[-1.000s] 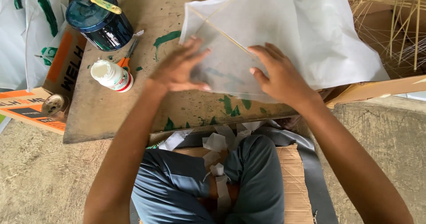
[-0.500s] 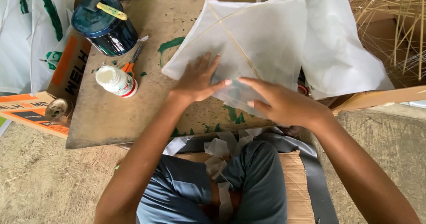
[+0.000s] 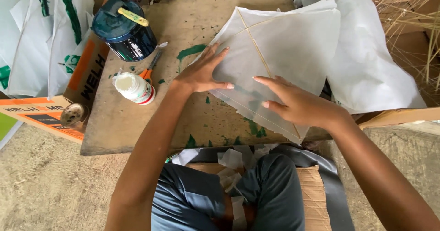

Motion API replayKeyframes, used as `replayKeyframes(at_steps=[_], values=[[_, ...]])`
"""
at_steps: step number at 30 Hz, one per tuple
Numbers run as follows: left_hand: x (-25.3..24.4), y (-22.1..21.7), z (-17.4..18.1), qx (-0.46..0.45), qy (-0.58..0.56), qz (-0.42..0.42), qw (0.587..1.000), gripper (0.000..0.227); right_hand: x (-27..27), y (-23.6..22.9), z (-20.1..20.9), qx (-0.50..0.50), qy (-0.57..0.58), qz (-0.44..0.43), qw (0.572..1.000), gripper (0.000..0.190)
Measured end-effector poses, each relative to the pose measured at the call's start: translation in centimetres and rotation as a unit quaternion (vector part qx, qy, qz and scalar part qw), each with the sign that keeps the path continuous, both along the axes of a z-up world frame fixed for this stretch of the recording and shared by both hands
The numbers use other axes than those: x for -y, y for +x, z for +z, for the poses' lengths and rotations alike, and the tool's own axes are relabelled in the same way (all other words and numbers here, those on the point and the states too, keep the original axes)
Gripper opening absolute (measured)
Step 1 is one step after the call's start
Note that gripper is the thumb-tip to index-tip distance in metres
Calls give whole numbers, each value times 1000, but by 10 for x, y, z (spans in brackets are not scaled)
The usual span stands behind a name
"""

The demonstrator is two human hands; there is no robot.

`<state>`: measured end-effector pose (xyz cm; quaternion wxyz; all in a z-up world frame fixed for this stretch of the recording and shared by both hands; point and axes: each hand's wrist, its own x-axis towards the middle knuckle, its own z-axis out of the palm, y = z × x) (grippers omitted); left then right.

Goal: Applying glue to the edges of a kite frame and folding the paper over to assemble the kite.

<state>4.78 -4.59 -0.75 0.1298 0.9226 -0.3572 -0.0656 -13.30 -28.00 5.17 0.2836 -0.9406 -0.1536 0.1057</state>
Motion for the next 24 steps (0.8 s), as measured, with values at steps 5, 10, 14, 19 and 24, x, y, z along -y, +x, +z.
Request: replayKeyframes(at_steps=[5,10,14,19,24], values=[[-8,13,14,44,36,16,998,108,-8,23,-29,26,12,13,999,69],[-15,17,4,94,37,43,994,89,-26,25,-27,46,98,10,994,69],[-11,-5,9,117,-21,26,993,75,-35,21,-22,38,179,-1,983,69],[-14,-14,11,73,-51,12,996,68,-40,33,-33,165,131,-1,978,60],[-20,-24,2,14,-35,7,999,69,-41,54,-61,184,15,-21,983,74]])
